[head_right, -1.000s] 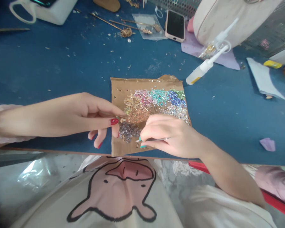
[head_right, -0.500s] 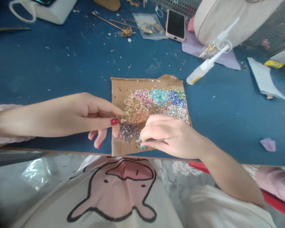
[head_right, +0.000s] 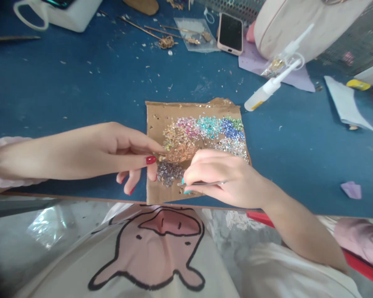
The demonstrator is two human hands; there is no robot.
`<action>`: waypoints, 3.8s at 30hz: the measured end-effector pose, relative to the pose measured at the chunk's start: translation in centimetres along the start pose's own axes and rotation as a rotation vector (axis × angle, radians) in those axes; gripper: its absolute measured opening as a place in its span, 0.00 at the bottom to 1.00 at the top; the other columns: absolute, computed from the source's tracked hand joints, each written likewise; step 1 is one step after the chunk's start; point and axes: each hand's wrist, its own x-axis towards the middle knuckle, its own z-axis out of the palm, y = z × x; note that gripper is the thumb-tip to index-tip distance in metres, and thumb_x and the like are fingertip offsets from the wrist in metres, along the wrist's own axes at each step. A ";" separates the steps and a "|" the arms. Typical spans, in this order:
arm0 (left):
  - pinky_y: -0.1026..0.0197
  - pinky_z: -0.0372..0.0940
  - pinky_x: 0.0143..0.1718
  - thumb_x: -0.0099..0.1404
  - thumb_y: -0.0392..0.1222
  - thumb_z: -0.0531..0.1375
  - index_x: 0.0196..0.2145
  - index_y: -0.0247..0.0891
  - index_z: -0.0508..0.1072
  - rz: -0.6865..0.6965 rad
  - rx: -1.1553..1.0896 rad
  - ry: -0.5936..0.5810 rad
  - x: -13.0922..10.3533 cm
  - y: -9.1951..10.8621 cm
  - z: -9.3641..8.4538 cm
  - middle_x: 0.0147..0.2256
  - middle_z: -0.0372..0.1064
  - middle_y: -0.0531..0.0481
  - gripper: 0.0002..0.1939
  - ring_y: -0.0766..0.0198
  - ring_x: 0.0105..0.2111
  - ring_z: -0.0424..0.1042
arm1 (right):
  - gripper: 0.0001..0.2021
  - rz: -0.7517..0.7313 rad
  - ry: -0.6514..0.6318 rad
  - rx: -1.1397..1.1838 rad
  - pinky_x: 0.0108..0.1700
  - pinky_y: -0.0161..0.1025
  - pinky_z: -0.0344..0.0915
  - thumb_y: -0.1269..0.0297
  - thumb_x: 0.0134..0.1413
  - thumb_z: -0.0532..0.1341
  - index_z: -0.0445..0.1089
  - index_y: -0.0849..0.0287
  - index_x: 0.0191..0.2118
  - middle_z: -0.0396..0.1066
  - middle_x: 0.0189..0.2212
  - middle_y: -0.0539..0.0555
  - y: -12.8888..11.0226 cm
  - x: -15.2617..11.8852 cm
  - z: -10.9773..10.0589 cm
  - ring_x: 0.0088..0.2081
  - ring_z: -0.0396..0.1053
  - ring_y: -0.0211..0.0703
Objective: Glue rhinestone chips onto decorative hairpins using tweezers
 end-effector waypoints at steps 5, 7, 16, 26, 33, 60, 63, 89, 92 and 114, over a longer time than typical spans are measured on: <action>0.75 0.62 0.21 0.64 0.32 0.50 0.37 0.38 0.72 -0.012 -0.020 -0.036 0.0 0.1 0.2 0.33 0.74 0.57 0.12 0.73 0.21 0.71 | 0.11 -0.039 0.108 0.046 0.36 0.37 0.70 0.77 0.46 0.66 0.69 0.59 0.36 0.74 0.33 0.52 -0.1 0.1 0.0 0.34 0.69 0.36; 0.75 0.63 0.20 0.64 0.31 0.50 0.38 0.38 0.73 -0.025 -0.021 -0.060 -0.1 0.2 0.3 0.33 0.74 0.57 0.12 0.73 0.22 0.72 | 0.11 -0.072 0.162 0.040 0.35 0.36 0.70 0.77 0.45 0.66 0.69 0.59 0.35 0.74 0.33 0.51 -0.2 0.3 0.0 0.34 0.70 0.36; 0.75 0.63 0.20 0.65 0.31 0.49 0.33 0.37 0.72 -0.039 -0.004 -0.106 -0.2 0.4 0.5 0.35 0.74 0.57 0.12 0.72 0.23 0.73 | 0.08 -0.172 0.241 -0.165 0.34 0.38 0.70 0.78 0.48 0.63 0.68 0.60 0.34 0.74 0.31 0.54 -1.0 1.3 0.4 0.34 0.71 0.38; 0.76 0.63 0.21 0.65 0.30 0.49 0.33 0.37 0.72 -0.026 -0.005 -0.120 -0.1 0.6 0.5 0.34 0.74 0.57 0.12 0.72 0.23 0.73 | 0.06 -0.155 0.218 -0.162 0.35 0.39 0.70 0.78 0.48 0.63 0.67 0.64 0.34 0.74 0.31 0.57 -0.7 1.4 0.8 0.35 0.70 0.39; 0.76 0.63 0.20 0.66 0.30 0.48 0.34 0.36 0.72 -0.009 -0.011 -0.118 -0.1 0.4 0.6 0.35 0.74 0.57 0.13 0.73 0.22 0.73 | 0.05 -0.146 0.215 -0.190 0.35 0.39 0.70 0.77 0.50 0.62 0.68 0.63 0.33 0.74 0.31 0.56 -1.0 1.5 0.7 0.35 0.70 0.39; 0.75 0.63 0.21 0.65 0.33 0.49 0.41 0.40 0.72 -0.017 -0.021 -0.104 -0.3 0.1 0.3 0.38 0.74 0.54 0.14 0.71 0.24 0.73 | 0.08 -0.172 0.208 -0.239 0.35 0.41 0.70 0.77 0.48 0.63 0.67 0.61 0.34 0.74 0.31 0.57 -1.0 1.6 0.7 0.34 0.70 0.40; 0.75 0.62 0.21 0.65 0.33 0.49 0.39 0.39 0.72 -0.014 -0.015 -0.112 -0.2 0.1 0.4 0.37 0.74 0.54 0.13 0.72 0.24 0.73 | 0.08 -0.185 0.224 -0.238 0.35 0.41 0.70 0.77 0.47 0.64 0.67 0.62 0.34 0.74 0.31 0.57 -1.0 1.6 0.8 0.34 0.70 0.40; 0.75 0.63 0.21 0.65 0.33 0.49 0.36 0.38 0.72 -0.024 -0.026 -0.091 -0.1 0.3 0.4 0.35 0.74 0.55 0.12 0.72 0.23 0.72 | 0.05 -0.185 0.192 -0.288 0.35 0.40 0.70 0.75 0.50 0.63 0.67 0.61 0.32 0.74 0.31 0.56 -1.2 1.5 0.7 0.34 0.70 0.39; 0.75 0.63 0.21 0.64 0.33 0.50 0.37 0.38 0.72 -0.016 -0.032 -0.029 0.0 0.1 0.4 0.33 0.74 0.56 0.11 0.73 0.22 0.72 | 0.06 -0.173 0.181 -0.228 0.37 0.40 0.70 0.75 0.48 0.64 0.67 0.62 0.33 0.74 0.32 0.55 -1.1 1.3 1.2 0.35 0.70 0.39; 0.72 0.62 0.21 0.64 0.36 0.51 0.41 0.41 0.73 0.094 -0.081 0.069 0.3 -1.0 0.2 0.28 0.73 0.60 0.12 0.72 0.21 0.71 | 0.05 -0.070 0.096 -0.168 0.36 0.38 0.68 0.75 0.50 0.63 0.69 0.62 0.34 0.73 0.30 0.53 -1.1 1.7 3.2 0.34 0.68 0.37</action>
